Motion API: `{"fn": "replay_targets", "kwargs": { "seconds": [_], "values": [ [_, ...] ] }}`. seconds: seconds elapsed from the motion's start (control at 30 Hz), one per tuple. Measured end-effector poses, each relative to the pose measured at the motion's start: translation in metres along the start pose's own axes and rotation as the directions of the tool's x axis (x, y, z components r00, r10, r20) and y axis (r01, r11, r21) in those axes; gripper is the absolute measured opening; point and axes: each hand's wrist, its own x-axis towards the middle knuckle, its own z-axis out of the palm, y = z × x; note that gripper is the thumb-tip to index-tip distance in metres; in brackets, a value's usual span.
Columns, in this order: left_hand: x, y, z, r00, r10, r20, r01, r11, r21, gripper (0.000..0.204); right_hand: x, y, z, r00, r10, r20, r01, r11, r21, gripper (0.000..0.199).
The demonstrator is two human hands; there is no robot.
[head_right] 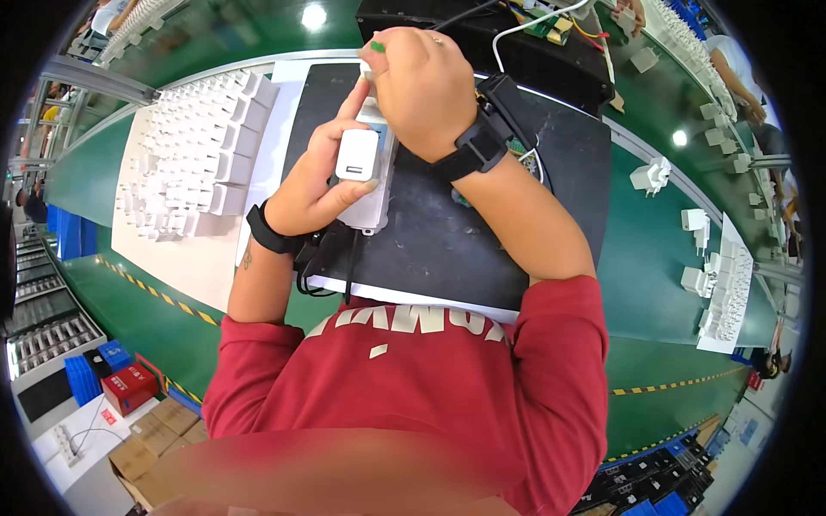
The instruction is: The person tests power adapters by picking one from a tray, plugging it into a power strip, and touching a probe to the USB port. After checking the tester result, they remove the adapter and place it onto a conveyor belt, repeating the process.
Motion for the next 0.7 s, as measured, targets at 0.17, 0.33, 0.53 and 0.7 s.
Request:
{"fn": "replay_targets", "kwargs": {
  "seconds": [0.17, 0.33, 0.53, 0.7],
  "values": [
    [-0.005, 0.004, 0.000, 0.997, -0.076, 0.014, 0.076, 0.997, 0.009, 0.055, 0.012, -0.035, -0.024, 0.948, 0.193, 0.253, -0.280, 0.883, 0.376, 0.015],
    [-0.005, 0.003, -0.002, 1.000, -0.001, 0.021, 0.000, 0.999, 0.051, 0.071, -0.007, -0.060, -0.042, 0.940, 0.109, 0.324, -0.215, 0.924, 0.315, 0.017],
    [-0.002, -0.004, -0.002, 0.997, 0.080, 0.008, -0.081, 0.988, 0.132, 0.077, -0.026, -0.065, -0.045, 0.940, 0.041, 0.338, -0.117, 0.971, 0.210, 0.007],
    [-0.002, -0.002, -0.003, 0.999, 0.043, 0.018, -0.045, 0.990, 0.134, 0.076, -0.028, -0.070, -0.046, 0.949, 0.036, 0.313, -0.101, 0.976, 0.193, 0.008]
  ]
}}
